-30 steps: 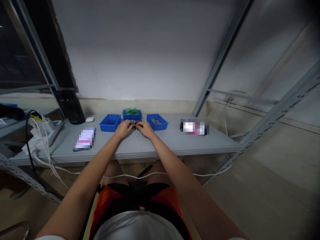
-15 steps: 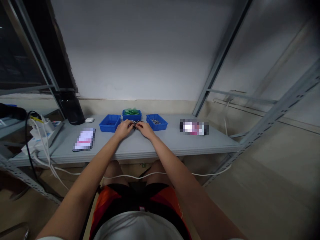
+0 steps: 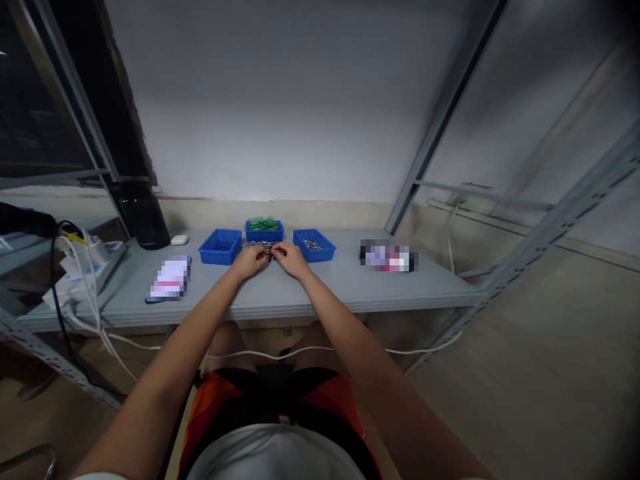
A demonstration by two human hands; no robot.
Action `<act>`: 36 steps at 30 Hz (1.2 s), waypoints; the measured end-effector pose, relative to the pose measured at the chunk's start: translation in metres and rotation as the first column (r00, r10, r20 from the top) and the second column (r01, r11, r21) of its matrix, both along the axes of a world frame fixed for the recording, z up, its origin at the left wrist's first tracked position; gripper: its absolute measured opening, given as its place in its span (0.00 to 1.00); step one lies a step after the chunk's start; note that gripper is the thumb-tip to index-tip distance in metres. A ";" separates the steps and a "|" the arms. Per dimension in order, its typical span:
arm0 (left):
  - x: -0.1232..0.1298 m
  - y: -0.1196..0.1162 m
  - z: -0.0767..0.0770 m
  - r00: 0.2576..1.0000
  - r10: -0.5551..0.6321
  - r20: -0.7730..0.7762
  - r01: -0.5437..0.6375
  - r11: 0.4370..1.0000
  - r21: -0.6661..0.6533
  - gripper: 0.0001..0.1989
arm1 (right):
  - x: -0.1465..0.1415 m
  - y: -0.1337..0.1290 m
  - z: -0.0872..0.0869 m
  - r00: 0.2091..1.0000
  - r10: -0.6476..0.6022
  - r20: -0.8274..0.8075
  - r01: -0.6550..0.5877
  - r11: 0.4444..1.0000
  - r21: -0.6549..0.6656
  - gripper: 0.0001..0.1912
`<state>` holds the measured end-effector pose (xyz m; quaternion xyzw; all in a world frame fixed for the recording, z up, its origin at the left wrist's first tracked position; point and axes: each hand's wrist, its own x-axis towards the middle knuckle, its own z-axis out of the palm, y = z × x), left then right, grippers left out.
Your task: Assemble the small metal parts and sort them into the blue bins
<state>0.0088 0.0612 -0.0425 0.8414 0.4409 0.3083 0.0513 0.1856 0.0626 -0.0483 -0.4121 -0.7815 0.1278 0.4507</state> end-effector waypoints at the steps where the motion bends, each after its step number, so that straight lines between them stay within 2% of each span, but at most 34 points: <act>1: 0.000 0.000 0.000 1.000 0.000 -0.003 0.000 1.000 -0.004 0.13 | 0.000 0.000 0.000 1.000 -0.002 0.003 0.002 1.000 -0.002 0.07; 26: -0.003 0.002 -0.001 1.000 -0.006 -0.018 0.006 1.000 0.003 0.13 | 0.000 0.000 0.000 1.000 -0.010 -0.018 0.009 0.999 -0.054 0.08; 36: -0.002 0.002 -0.001 1.000 0.007 -0.008 -0.007 1.000 0.001 0.12 | 0.001 0.001 -0.001 1.000 -0.011 -0.014 0.010 0.999 -0.032 0.08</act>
